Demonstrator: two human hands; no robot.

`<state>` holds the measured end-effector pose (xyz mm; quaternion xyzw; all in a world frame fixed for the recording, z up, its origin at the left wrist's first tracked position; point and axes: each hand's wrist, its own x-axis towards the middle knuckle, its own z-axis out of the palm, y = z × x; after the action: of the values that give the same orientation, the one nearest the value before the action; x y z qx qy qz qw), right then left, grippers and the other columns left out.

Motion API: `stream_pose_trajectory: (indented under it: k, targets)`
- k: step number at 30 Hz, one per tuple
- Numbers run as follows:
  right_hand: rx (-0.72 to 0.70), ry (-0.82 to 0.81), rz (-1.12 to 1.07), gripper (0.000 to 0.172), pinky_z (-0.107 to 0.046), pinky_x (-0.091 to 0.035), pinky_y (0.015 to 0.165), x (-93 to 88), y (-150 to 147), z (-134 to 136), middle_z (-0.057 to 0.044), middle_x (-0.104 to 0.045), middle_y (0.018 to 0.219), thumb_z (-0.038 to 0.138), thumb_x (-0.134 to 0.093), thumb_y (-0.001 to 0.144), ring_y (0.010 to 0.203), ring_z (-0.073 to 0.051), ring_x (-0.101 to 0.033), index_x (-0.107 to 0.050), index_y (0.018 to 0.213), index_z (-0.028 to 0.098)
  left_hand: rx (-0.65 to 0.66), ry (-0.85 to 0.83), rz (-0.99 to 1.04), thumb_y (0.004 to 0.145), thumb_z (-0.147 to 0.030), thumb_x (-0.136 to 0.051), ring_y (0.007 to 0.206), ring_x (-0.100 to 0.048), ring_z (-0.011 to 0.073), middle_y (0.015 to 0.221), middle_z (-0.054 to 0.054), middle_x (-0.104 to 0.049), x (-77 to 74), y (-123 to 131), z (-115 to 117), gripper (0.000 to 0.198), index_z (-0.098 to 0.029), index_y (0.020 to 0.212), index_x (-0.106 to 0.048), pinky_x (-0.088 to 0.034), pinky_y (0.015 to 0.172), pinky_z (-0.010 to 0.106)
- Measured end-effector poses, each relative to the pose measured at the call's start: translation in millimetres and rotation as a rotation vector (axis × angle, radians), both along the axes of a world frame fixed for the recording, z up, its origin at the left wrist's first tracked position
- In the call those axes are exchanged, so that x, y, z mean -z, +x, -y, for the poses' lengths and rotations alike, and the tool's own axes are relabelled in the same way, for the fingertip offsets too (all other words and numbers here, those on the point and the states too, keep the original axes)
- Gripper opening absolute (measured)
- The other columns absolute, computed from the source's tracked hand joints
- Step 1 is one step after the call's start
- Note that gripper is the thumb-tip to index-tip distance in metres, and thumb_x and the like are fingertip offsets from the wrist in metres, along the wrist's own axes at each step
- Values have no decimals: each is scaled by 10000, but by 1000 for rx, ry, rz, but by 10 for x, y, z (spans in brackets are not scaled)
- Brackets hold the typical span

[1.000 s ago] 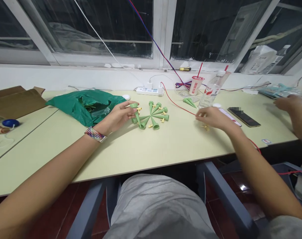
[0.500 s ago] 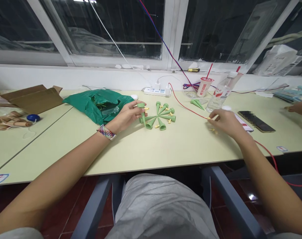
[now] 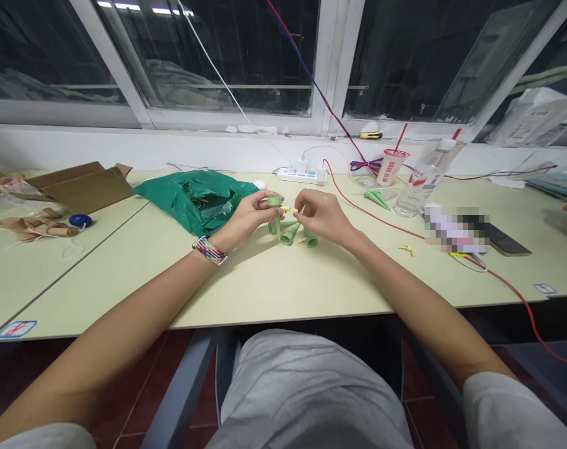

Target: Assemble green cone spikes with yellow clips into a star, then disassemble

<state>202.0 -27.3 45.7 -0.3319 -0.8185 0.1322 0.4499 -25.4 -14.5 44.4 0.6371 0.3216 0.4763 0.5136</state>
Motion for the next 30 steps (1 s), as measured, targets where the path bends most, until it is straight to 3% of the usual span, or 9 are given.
stream_pose_trajectory:
  k: [8, 12, 19, 24, 30]
  targets:
    - [13, 41, -57, 73, -282, -478, 617, 96, 67, 80, 2, -635, 836, 216, -657, 870, 600, -131, -595, -587, 850, 223, 28, 12, -92, 733, -341, -946, 797, -703, 182, 861, 44, -745, 28, 46, 37, 440, -177, 1091, -748, -515, 656, 267]
    - [16, 106, -30, 67, -286, -471, 629, 87, 46, 108, -6, -624, 866, 162, -619, 877, 614, -128, -592, -584, 865, 218, 17, 14, -57, 717, -351, -951, 783, -705, 181, 849, 36, -735, -4, 95, 89, 435, -178, 1060, -748, -528, 665, 277]
    - [16, 118, -52, 80, -277, -464, 615, 90, 102, 86, -14, -646, 883, 151, -630, 862, 624, -132, -581, -587, 874, 218, -12, -68, 61, 648, -331, -1001, 835, -761, 210, 823, 12, -714, -8, 87, 61, 463, -180, 986, -723, -600, 813, 338]
    - [5, 124, -39, 51, -271, -468, 616, 90, 68, 109, -10, -639, 860, 169, -637, 880, 617, -123, -583, -613, 866, 213, 51, -86, 34, 668, -321, -993, 785, -746, 196, 805, 18, -730, -12, 105, 98, 474, -174, 1023, -716, -575, 754, 313]
    - [-14, 16, -91, 61, -275, -500, 619, 125, 4, 128, -14, -710, 814, 248, -660, 896, 633, -136, -619, -674, 849, 211, 54, -25, -42, 721, -371, -960, 803, -756, 213, 859, 52, -772, -3, 140, 161, 466, -173, 1066, -715, -587, 784, 337]
